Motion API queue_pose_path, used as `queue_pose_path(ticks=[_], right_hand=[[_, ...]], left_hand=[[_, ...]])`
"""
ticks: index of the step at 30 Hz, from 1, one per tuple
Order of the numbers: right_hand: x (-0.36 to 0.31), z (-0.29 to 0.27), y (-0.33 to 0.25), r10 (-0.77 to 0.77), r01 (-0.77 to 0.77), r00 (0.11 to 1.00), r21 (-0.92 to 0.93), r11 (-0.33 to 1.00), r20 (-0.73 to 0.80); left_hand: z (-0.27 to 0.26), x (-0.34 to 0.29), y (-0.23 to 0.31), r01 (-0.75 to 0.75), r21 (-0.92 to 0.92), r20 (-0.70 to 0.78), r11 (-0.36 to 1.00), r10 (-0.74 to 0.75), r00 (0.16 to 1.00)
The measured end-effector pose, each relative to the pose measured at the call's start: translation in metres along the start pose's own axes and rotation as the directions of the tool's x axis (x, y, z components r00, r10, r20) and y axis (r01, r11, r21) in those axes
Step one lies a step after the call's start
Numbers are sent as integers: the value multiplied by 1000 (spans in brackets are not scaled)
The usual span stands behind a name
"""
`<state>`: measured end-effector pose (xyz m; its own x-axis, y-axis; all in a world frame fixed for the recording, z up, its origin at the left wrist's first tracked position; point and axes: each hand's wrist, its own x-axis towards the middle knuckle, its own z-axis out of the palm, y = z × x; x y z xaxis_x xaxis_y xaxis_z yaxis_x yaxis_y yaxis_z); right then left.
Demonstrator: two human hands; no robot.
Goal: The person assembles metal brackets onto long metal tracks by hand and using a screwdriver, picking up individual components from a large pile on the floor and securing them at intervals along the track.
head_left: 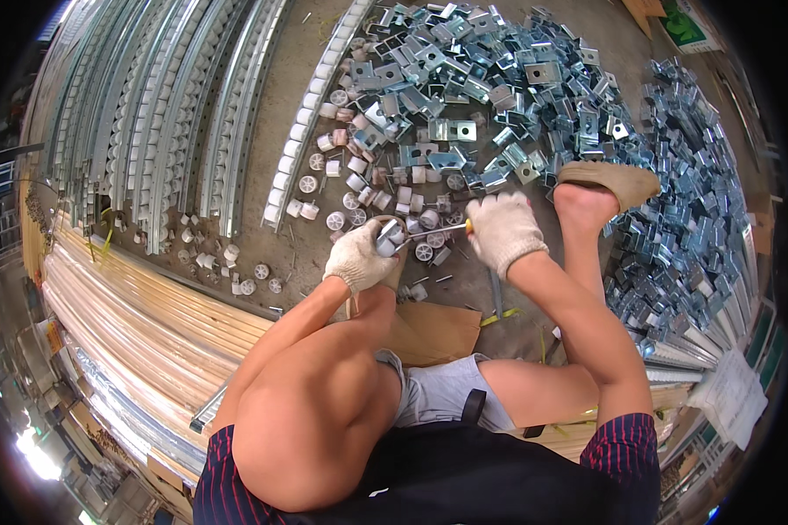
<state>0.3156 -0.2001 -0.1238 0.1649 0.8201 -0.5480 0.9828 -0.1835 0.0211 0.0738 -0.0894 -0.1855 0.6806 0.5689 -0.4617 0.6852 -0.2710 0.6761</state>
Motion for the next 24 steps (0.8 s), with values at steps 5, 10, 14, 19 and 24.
queue_pose_path(ticks=[5,10,14,19,24], right_hand=[[-46,-16,-36,-284,180,907,324,929,311],[-84,25,-113,-31,-425,872,722,-546,489],[-93,58,-178,207,-153,906,741,-654,370],[-78,103,-233,538,-20,826,963,-269,167],[-82,94,-221,527,-78,827,967,-242,198]], left_hand=[[-3,-3,10,70,28,44,997,-71,997],[1,2,12,60,104,27,993,-63,998],[0,-1,13,68,143,-4,987,-68,998],[-2,1,16,50,124,5,991,-51,999],[-2,-2,16,105,80,-1,991,-105,994]])
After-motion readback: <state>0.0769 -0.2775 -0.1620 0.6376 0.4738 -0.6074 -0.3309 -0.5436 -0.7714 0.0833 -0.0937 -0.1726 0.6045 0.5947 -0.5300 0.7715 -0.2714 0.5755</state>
